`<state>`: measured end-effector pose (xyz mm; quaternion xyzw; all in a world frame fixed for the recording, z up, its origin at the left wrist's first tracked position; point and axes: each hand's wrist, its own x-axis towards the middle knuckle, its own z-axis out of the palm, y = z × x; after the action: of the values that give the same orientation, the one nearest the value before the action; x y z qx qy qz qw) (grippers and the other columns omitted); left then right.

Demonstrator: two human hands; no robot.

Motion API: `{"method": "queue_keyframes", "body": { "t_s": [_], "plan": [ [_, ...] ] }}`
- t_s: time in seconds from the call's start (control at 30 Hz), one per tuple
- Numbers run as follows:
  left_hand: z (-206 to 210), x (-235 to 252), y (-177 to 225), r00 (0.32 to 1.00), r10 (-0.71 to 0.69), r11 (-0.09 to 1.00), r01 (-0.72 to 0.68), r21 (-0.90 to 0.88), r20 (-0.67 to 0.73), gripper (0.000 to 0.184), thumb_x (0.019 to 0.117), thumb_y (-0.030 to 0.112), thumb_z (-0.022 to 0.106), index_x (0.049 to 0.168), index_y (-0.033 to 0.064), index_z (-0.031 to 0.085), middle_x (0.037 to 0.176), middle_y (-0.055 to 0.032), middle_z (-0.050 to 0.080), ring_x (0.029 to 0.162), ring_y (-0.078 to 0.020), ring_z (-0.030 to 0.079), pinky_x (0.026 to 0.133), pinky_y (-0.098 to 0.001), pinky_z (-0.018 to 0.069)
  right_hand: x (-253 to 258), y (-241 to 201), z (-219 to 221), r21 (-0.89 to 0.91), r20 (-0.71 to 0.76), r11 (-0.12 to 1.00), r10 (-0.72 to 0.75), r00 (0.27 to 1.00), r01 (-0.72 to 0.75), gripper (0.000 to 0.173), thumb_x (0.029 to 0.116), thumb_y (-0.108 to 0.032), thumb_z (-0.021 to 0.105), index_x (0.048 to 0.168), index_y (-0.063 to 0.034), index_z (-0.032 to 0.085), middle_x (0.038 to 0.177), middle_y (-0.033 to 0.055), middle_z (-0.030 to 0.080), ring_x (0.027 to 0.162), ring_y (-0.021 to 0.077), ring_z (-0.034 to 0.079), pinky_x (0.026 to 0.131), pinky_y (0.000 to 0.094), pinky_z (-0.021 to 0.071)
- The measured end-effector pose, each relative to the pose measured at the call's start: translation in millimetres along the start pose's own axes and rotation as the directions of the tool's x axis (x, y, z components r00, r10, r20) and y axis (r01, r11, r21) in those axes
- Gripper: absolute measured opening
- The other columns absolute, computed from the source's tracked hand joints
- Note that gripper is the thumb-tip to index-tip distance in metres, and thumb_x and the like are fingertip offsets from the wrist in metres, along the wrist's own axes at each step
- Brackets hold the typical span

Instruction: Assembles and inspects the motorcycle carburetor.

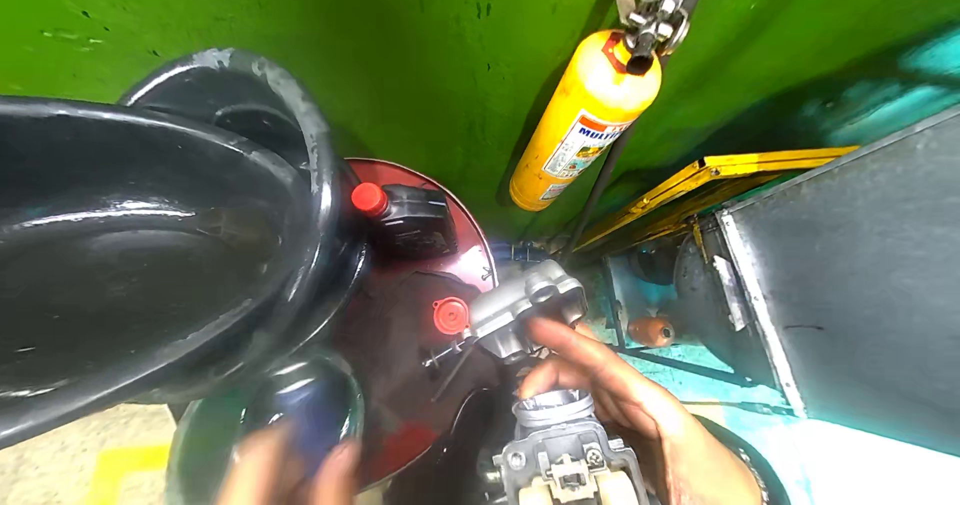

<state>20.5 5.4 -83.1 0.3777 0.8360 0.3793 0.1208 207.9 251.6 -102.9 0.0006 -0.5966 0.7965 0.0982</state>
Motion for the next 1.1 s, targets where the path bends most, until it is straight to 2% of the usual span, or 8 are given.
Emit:
{"method": "queue_keyframes", "body": {
  "t_s": [0.1, 0.17, 0.3, 0.73, 0.83, 0.9, 1.0, 1.1],
  "plan": [
    [70.0, 13.4, -24.7, 0.917, -0.343, 0.866, 0.225, 0.446, 0.204, 0.055, 0.1019, 0.045, 0.053, 0.126, -0.0032, 0.064, 0.079, -0.0243, 0.071, 0.071, -0.047, 0.07, 0.063, -0.0676, 0.0525, 0.1, -1.7, -6.1, 0.015, 0.005, 1.0, -0.013, 1.0, 0.013, 0.12, 0.0686, -0.036, 0.093, 0.162, -0.0115, 0.022, 0.136, 0.0148, 0.055, 0.121, 0.0208, 0.058, 0.107, 0.0364, 0.0503],
    [109.7, 21.7, -43.1, 0.884, -0.445, 0.749, 0.279, 0.601, 0.143, 0.053, 0.1009, 0.045, 0.053, 0.124, 0.0004, 0.067, 0.085, -0.0285, 0.072, 0.081, -0.0539, 0.071, 0.067, -0.07, 0.0522, 0.1, -2.8, -7.9, 0.024, 0.003, 1.0, -0.007, 1.0, 0.007, 0.121, 0.0689, -0.035, 0.093, 0.163, -0.0121, 0.021, 0.136, 0.0142, 0.055, 0.122, 0.0202, 0.058, 0.108, 0.0357, 0.0494],
    [141.0, 44.3, -58.5, 0.734, -0.666, 0.586, 0.4, 0.705, 0.137, 0.053, 0.1085, 0.042, 0.043, 0.142, 0.0016, 0.055, 0.107, -0.0292, 0.072, 0.104, -0.0516, 0.069, 0.085, -0.0651, 0.0531, 0.0, -4.4, -9.7, 0.04, 0.018, 0.999, 0.002, 1.0, -0.002, 0.124, 0.0677, -0.036, 0.093, 0.163, -0.0089, 0.018, 0.136, 0.0154, 0.055, 0.121, 0.021, 0.058, 0.107, 0.0366, 0.0503],
    [139.0, 55.3, -67.6, 0.669, -0.727, 0.554, 0.44, 0.707, 0.154, 0.054, 0.1083, 0.036, 0.044, 0.15, 0.0026, 0.047, 0.116, -0.0278, 0.071, 0.109, -0.0493, 0.068, 0.089, -0.0624, 0.0537, 11.4, -1.3, -12.0, 0.103, 0.088, 0.995, -0.013, 0.996, 0.004, 0.125, 0.0696, -0.035, 0.092, 0.162, -0.0044, 0.015, 0.138, 0.0159, 0.055, 0.122, 0.0201, 0.06, 0.107, 0.0359, 0.051],
    [119.3, 41.1, -65.8, 0.937, -0.342, 0.879, 0.29, 0.377, 0.076, 0.045, 0.0983, 0.03, 0.061, 0.13, -0.0021, 0.066, 0.096, -0.0223, 0.075, 0.078, -0.0434, 0.073, 0.069, -0.0619, 0.0574, 15.0, 0.7, -11.1, 0.128, 0.099, 0.992, -0.019, 0.995, 0.006, 0.126, 0.068, -0.034, 0.093, 0.162, -0.0043, 0.015, 0.138, 0.0164, 0.055, 0.12, 0.0209, 0.06, 0.105, 0.0364, 0.0524],
    [101.8, 45.5, -59.1, 0.996, -0.075, 0.989, 0.08, -0.124, 0.047, 0.038, 0.0952, 0.031, 0.065, 0.123, 0.0049, 0.068, 0.096, -0.0028, 0.076, 0.069, -0.013, 0.07, 0.061, -0.0327, 0.0599, 17.4, 2.4, -9.2, 0.148, 0.12, 0.989, -0.011, 0.993, -0.007, 0.126, 0.0683, -0.034, 0.093, 0.163, -0.0049, 0.014, 0.139, 0.0168, 0.054, 0.12, 0.0216, 0.061, 0.104, 0.0369, 0.0534],
    [74.4, 68.2, -35.9, 0.974, 0.151, 0.528, 0.067, -0.846, 0.171, 0.052, 0.0982, 0.049, 0.063, 0.136, 0.0137, 0.064, 0.122, -0.0065, 0.072, 0.099, -0.0158, 0.071, 0.087, -0.032, 0.0605, 23.7, 3.8, -2.2, 0.169, 0.154, 0.985, 0.006, 0.988, -0.032, 0.126, 0.0662, -0.032, 0.094, 0.162, -0.0053, 0.016, 0.141, 0.0177, 0.053, 0.12, 0.0231, 0.061, 0.104, 0.0379, 0.0538],
    [54.2, 86.1, -15.1, 0.933, 0.21, 0.377, 0.197, -0.905, 0.291, 0.073, 0.0963, 0.07, 0.047, 0.14, 0.0132, 0.062, 0.131, -0.0098, 0.068, 0.115, -0.0185, 0.067, 0.1, -0.0349, 0.0541, 28.6, 4.2, 7.7, 0.166, 0.171, 0.985, 0.017, 0.985, -0.046, 0.128, 0.0637, -0.03, 0.095, 0.162, -0.0036, 0.017, 0.14, 0.0169, 0.052, 0.118, 0.0213, 0.061, 0.102, 0.0363, 0.0545]
  ]
}}
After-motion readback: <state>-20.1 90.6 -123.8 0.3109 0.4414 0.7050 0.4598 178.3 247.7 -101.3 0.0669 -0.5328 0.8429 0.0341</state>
